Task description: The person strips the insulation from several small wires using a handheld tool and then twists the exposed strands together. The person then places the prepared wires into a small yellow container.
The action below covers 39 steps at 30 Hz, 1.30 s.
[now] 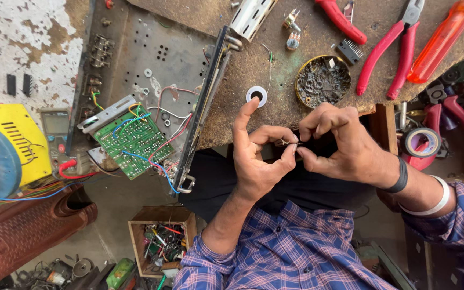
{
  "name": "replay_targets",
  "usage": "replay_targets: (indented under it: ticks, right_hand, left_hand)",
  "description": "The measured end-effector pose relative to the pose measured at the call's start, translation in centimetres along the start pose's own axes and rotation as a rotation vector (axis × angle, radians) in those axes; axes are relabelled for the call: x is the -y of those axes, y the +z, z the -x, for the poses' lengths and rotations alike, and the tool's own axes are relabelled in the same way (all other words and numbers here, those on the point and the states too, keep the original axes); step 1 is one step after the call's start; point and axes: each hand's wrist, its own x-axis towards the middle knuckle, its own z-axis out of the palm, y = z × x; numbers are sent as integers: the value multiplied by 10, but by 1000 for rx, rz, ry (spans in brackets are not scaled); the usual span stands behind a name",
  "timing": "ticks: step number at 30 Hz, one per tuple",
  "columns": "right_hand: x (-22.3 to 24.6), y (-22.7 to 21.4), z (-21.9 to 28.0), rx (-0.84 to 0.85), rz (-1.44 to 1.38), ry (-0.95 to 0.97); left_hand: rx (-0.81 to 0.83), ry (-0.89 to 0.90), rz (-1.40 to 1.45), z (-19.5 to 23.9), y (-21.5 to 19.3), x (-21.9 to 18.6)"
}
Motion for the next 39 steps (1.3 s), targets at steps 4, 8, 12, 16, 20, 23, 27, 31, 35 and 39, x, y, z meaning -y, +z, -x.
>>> replay_targets:
  ticks: [4,8,12,16,20,23,27,31,35,39]
  right_hand:
    - [-1,0,1,2,-36,14]
    - [-6,0,1,28,-132,39]
    - [-7,0,-3,25,-151,13]
    - [-6,0,-4,34,-138,23]
    - [-5,-2,-4,49,-96,25]
    - [-3,-3,-6,49,-57,11]
    - [0,-2,-9,10,-2,-32]
    - [1,-4,-9,14,42,-67]
    - [2,-7,-10,53,51,-55]
    - [2,-5,-8,83,50,9]
  left_hand:
    - [27,32,-40,0,-4,0]
    - [40,15,-44,1,-6,0]
    - [66,25,-64,-1,-8,-4]
    - [76,51,-100,-3,-9,-6]
    - [77,24,-112,-3,-10,-7]
    - [63,40,-169,-3,-10,-8]
    - [54,56,-185,-5,-9,-8]
    - [67,85,-221,-5,-10,-6]
    - [61,101,-247,-5,-7,-6]
    - [83,121,-278,-7,-8,-6]
